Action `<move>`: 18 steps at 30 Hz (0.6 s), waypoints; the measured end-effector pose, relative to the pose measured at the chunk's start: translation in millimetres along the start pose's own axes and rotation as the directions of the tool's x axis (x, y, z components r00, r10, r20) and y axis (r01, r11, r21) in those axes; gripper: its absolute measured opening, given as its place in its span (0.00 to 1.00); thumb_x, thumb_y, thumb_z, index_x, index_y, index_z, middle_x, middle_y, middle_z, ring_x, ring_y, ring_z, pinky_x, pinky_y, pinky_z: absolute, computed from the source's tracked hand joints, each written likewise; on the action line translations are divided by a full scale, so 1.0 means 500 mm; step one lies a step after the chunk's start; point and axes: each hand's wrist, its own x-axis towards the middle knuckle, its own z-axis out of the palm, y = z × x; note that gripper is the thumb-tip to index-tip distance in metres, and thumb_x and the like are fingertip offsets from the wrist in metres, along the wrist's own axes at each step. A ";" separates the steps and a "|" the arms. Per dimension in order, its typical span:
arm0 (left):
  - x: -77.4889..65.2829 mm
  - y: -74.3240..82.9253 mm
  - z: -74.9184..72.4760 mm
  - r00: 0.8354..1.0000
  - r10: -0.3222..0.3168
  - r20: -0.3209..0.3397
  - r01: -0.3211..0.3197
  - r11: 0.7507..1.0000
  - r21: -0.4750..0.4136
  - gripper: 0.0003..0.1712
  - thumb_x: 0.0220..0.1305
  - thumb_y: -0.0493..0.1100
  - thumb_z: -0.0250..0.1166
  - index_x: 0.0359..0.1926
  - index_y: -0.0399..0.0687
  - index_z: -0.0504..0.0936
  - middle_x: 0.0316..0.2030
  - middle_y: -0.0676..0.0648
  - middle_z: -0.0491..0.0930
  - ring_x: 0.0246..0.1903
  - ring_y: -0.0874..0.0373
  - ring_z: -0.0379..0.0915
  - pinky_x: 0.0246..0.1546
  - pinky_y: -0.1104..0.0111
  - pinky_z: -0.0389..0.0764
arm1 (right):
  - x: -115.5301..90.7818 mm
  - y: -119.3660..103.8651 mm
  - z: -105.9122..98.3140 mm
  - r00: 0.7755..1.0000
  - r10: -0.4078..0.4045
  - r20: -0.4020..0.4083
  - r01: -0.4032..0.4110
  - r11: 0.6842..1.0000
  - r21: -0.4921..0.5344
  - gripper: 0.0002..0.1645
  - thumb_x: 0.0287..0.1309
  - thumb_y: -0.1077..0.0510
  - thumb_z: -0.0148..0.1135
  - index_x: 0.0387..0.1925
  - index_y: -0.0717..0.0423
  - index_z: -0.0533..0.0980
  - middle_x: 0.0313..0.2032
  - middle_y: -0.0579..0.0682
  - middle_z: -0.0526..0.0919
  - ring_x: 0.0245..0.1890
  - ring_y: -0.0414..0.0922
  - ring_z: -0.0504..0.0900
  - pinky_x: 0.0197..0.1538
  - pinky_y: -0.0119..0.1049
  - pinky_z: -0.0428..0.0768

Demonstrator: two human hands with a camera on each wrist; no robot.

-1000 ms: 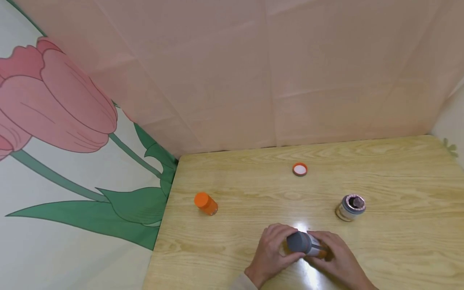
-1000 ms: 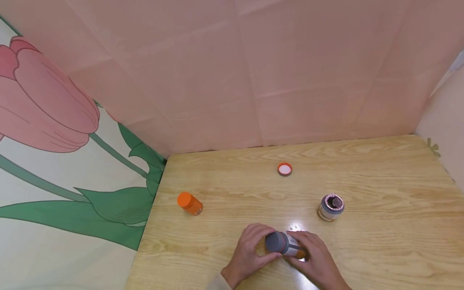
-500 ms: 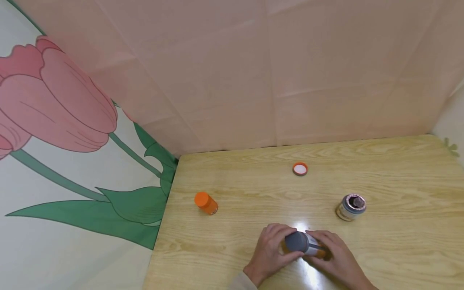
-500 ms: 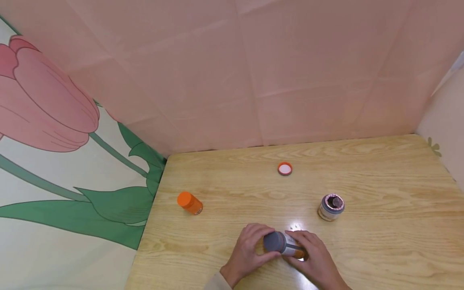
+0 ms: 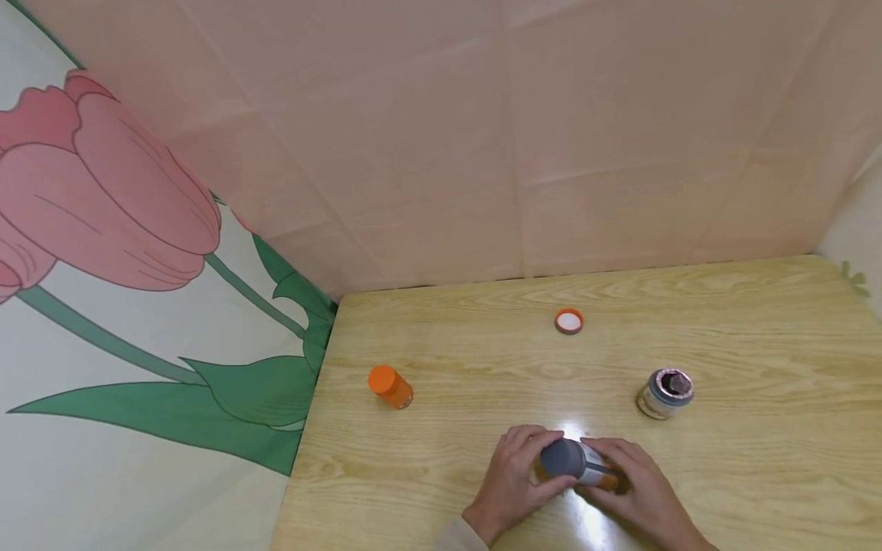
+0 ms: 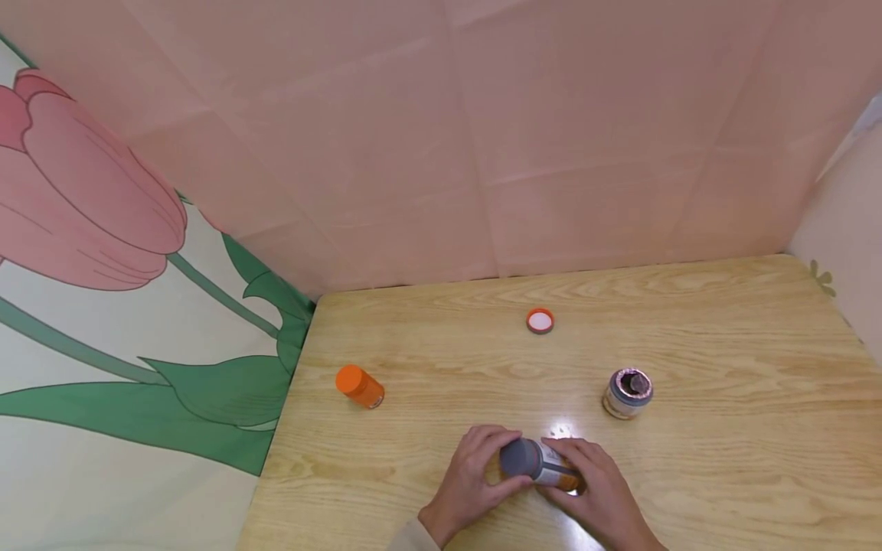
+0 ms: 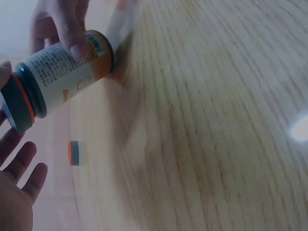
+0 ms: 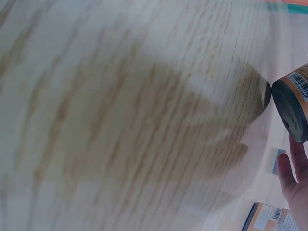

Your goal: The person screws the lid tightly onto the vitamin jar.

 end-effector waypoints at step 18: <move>0.002 -0.009 -0.008 0.990 0.088 0.108 -0.086 0.996 -0.021 0.31 0.59 0.48 0.71 0.63 0.60 0.74 0.65 0.58 0.73 0.63 0.63 0.67 0.63 0.70 0.69 | 0.005 0.000 0.001 1.000 -0.014 -0.005 0.014 1.000 0.006 0.44 0.25 0.52 0.86 0.54 0.44 0.80 0.46 0.40 0.83 0.47 0.26 0.70 0.50 0.20 0.65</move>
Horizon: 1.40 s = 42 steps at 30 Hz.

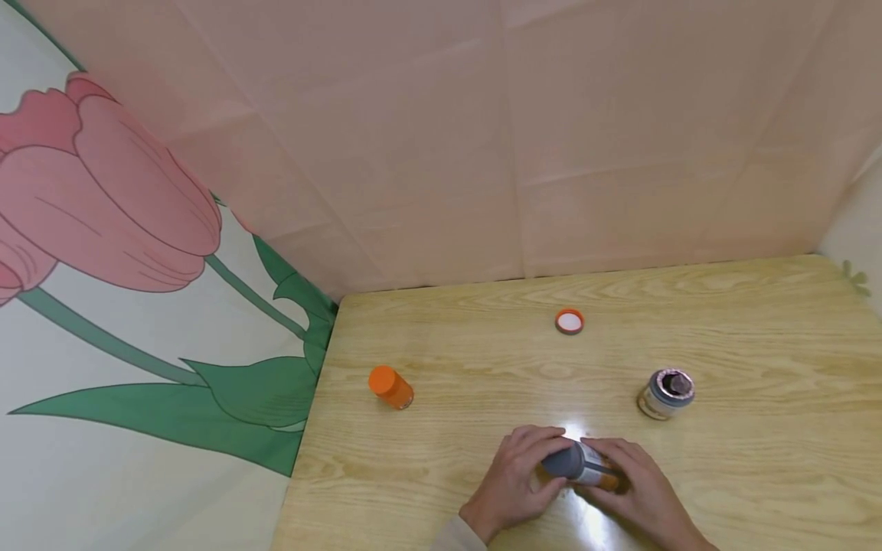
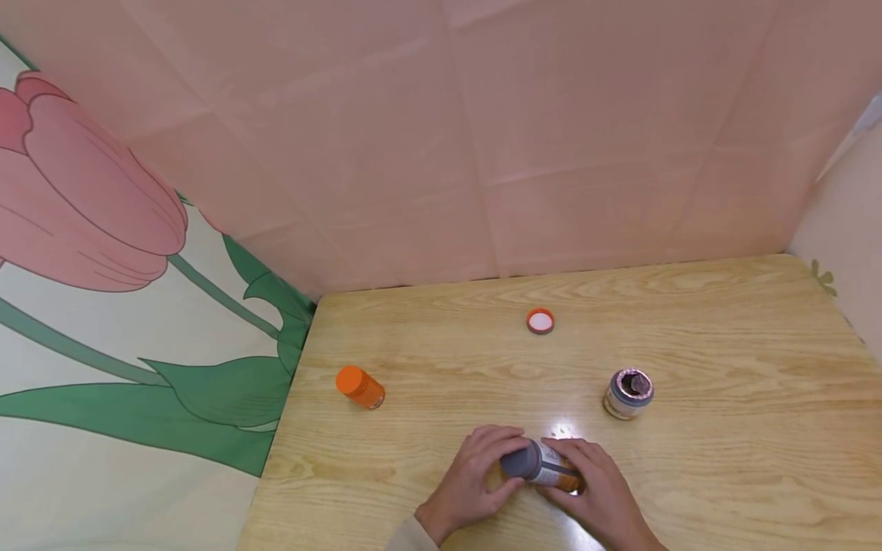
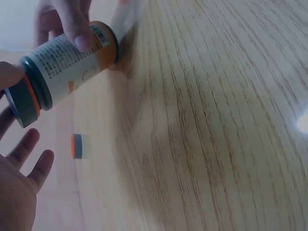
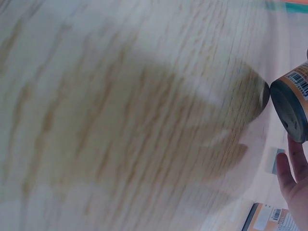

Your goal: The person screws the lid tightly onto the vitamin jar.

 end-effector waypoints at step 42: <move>0.006 -0.006 -0.017 1.000 0.004 0.007 -0.005 0.998 0.057 0.32 0.58 0.53 0.73 0.63 0.62 0.75 0.58 0.58 0.77 0.57 0.64 0.70 0.60 0.71 0.71 | 0.001 0.000 0.000 1.000 0.003 0.005 -0.003 1.000 0.028 0.43 0.26 0.52 0.86 0.54 0.44 0.80 0.45 0.38 0.83 0.45 0.27 0.72 0.48 0.19 0.65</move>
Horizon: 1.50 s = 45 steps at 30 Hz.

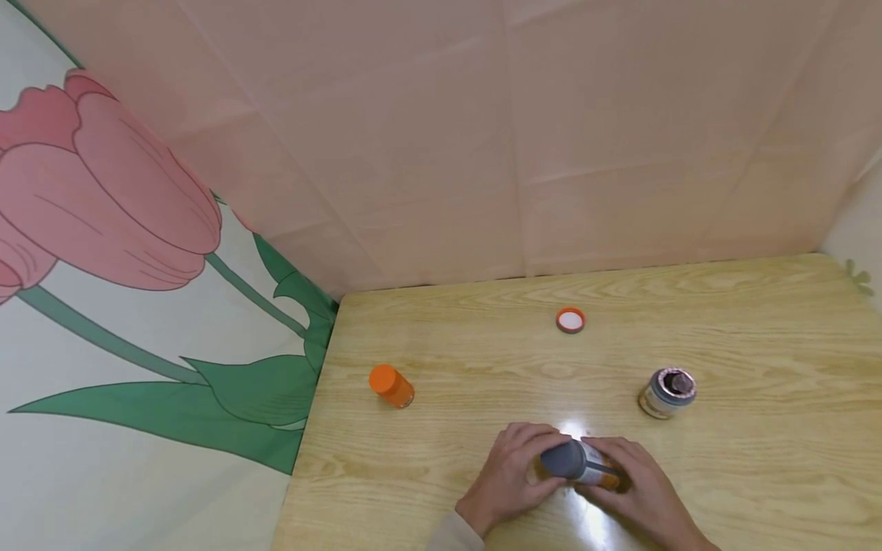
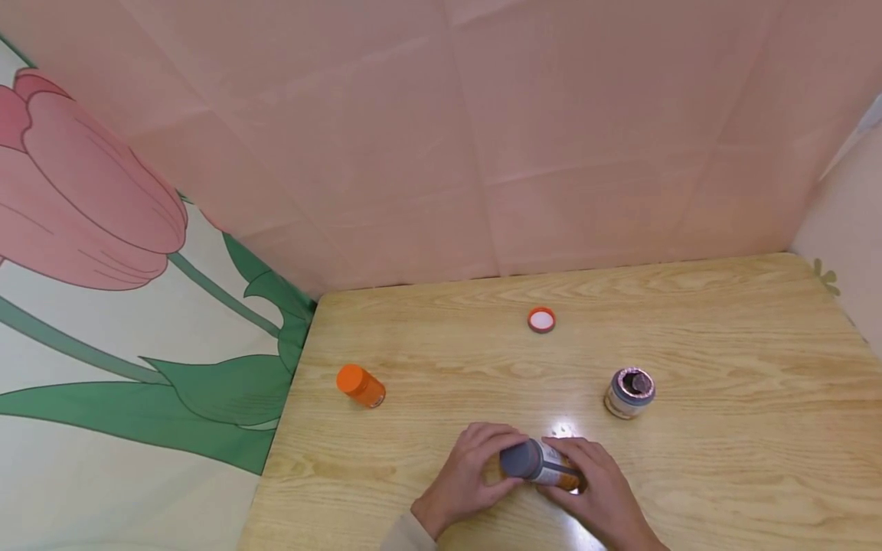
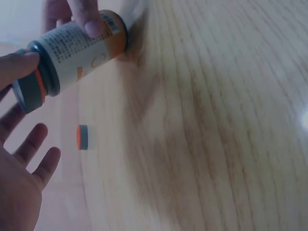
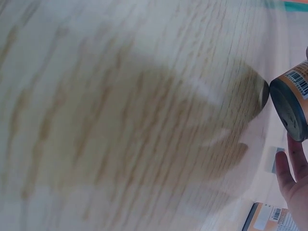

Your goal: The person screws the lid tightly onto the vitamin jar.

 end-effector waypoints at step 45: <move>-0.003 0.001 -0.004 0.998 0.021 0.055 -0.019 0.999 -0.036 0.34 0.54 0.43 0.73 0.63 0.64 0.75 0.67 0.57 0.73 0.66 0.57 0.68 0.63 0.65 0.71 | -0.002 0.007 0.002 1.000 -0.001 0.009 0.001 1.000 0.002 0.44 0.27 0.51 0.86 0.55 0.44 0.80 0.46 0.39 0.82 0.45 0.27 0.71 0.48 0.18 0.65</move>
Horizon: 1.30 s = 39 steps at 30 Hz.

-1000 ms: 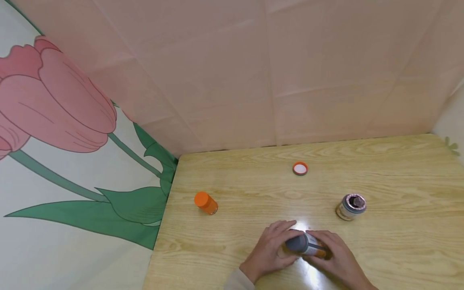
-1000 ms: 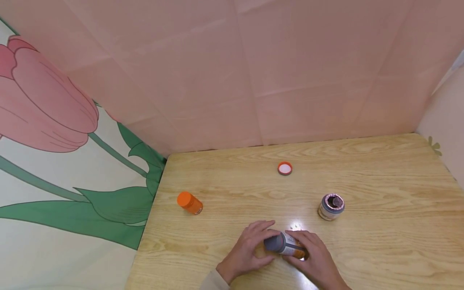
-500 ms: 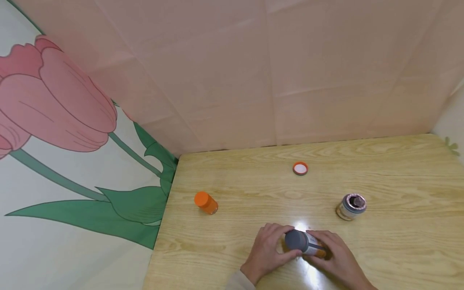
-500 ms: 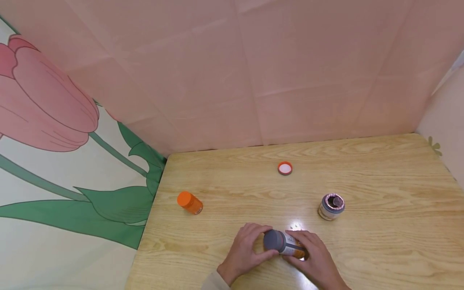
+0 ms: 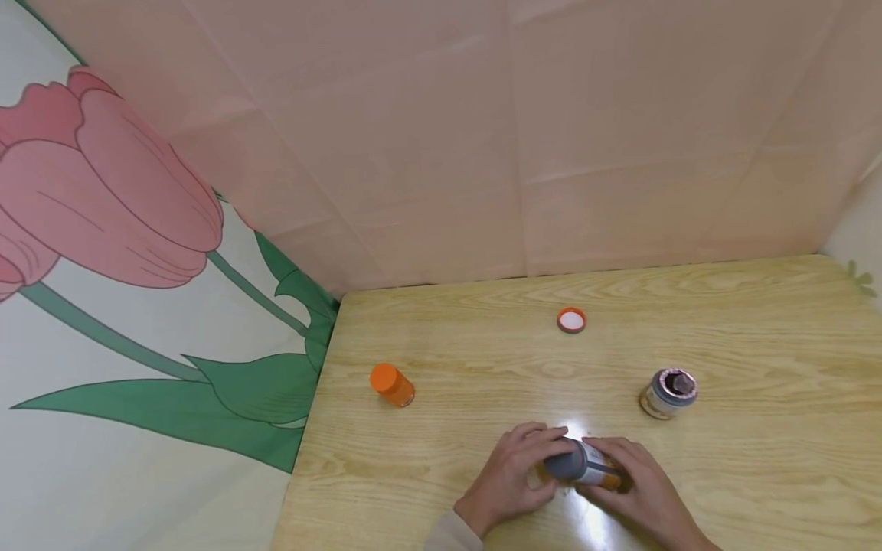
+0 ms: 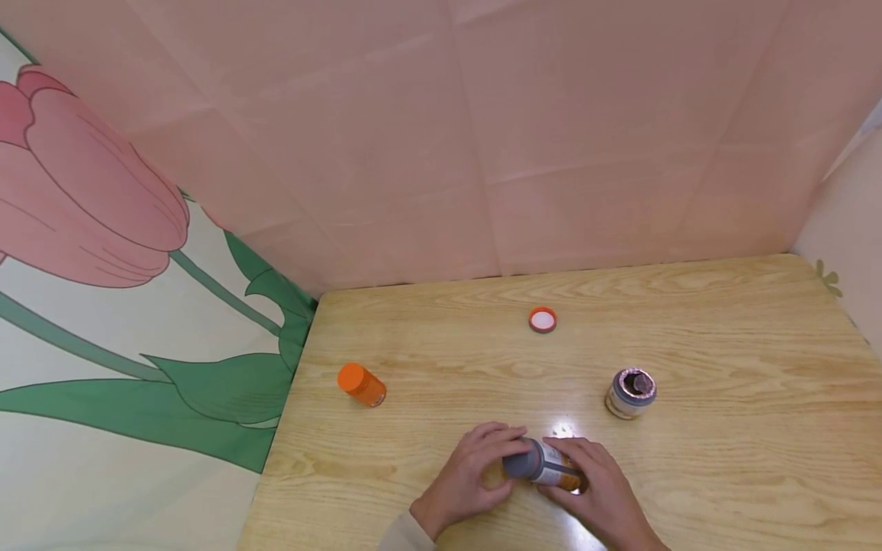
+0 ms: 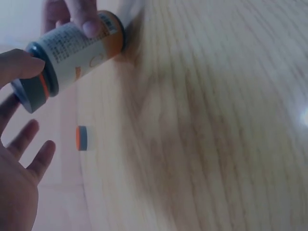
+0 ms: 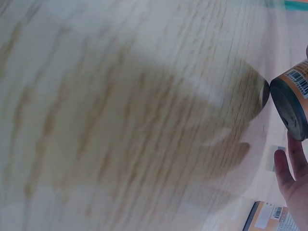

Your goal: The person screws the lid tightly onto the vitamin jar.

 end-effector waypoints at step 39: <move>-0.013 0.007 0.037 0.993 0.094 -0.074 -0.071 0.962 0.265 0.36 0.59 0.55 0.67 0.69 0.63 0.68 0.70 0.56 0.68 0.69 0.56 0.64 0.62 0.67 0.72 | -0.011 0.006 -0.001 0.998 0.055 0.019 -0.055 0.998 0.026 0.43 0.29 0.50 0.86 0.55 0.41 0.78 0.48 0.38 0.82 0.45 0.26 0.72 0.46 0.17 0.65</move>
